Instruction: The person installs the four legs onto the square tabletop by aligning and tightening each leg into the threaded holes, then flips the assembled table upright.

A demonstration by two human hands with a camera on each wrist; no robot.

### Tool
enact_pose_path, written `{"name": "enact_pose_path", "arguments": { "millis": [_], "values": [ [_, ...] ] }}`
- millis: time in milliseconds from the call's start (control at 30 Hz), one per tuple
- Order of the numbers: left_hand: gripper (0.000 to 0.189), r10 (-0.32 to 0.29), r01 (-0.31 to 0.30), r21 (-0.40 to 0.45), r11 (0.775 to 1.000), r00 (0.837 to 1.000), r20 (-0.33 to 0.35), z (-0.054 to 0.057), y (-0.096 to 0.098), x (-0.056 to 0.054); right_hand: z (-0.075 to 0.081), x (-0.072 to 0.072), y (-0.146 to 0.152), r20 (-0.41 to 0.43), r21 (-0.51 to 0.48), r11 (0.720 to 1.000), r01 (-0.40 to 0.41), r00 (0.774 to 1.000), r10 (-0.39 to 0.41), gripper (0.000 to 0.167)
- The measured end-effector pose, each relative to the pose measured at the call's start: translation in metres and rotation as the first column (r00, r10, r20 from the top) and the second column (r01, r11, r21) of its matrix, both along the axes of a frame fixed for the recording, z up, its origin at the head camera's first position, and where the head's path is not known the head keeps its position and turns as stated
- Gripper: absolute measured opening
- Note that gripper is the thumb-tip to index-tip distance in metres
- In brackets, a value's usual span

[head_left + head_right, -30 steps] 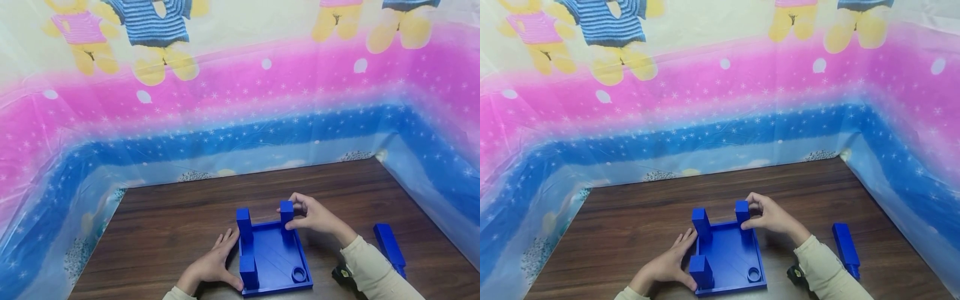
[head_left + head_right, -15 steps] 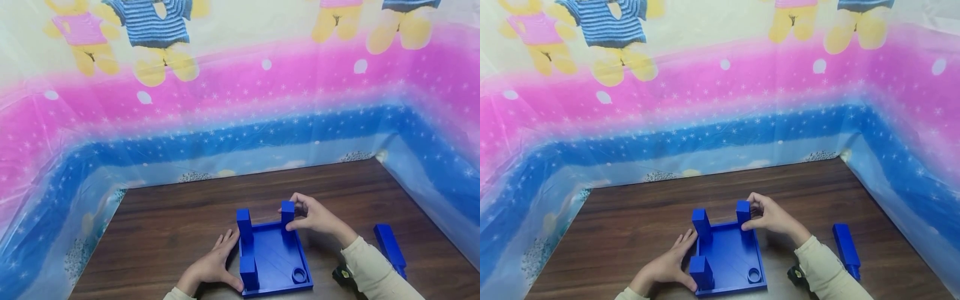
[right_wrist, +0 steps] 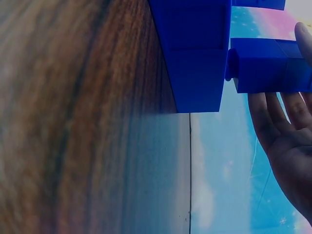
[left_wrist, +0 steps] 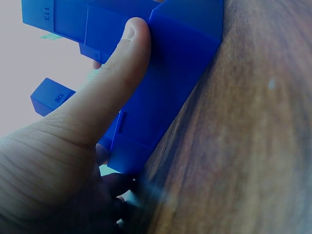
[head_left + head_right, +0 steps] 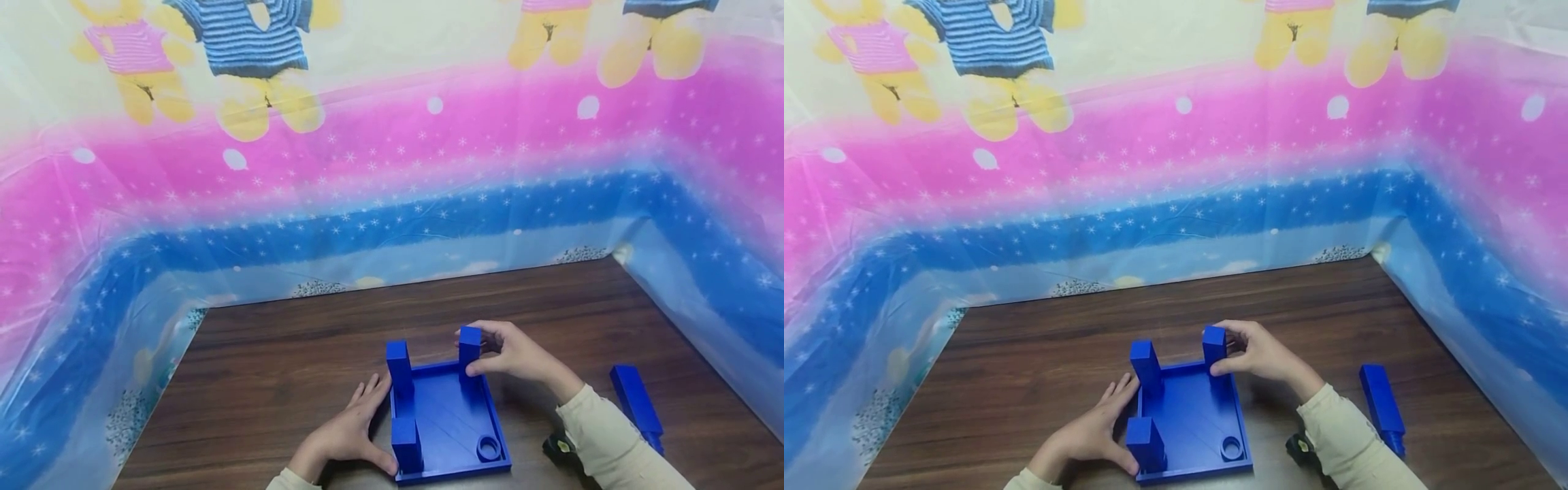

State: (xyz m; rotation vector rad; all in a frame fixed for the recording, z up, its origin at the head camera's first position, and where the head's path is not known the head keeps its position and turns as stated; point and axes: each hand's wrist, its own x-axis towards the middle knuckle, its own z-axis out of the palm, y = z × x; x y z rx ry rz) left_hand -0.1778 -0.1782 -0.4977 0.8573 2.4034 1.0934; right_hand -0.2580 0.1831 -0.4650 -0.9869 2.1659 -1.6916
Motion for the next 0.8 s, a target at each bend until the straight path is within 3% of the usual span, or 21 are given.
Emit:
{"name": "enact_pose_path", "arguments": {
  "millis": [333, 800],
  "values": [
    [0.140, 0.003, -0.003, 0.000, 1.000, 1.000, -0.005, -0.0008, -0.0005, -0.0001, 0.0001, 0.0005, -0.0011, -0.086, 0.051, 0.997, 0.050, 0.995, -0.045, 0.052],
    [0.141, 0.020, -0.021, -0.013, 1.000, 0.999, -0.032, -0.0008, 0.0012, 0.0025, -0.0006, 0.0038, -0.0031, -0.101, 0.079, 0.991, 0.112, 0.989, -0.104, 0.047]
  ]
}}
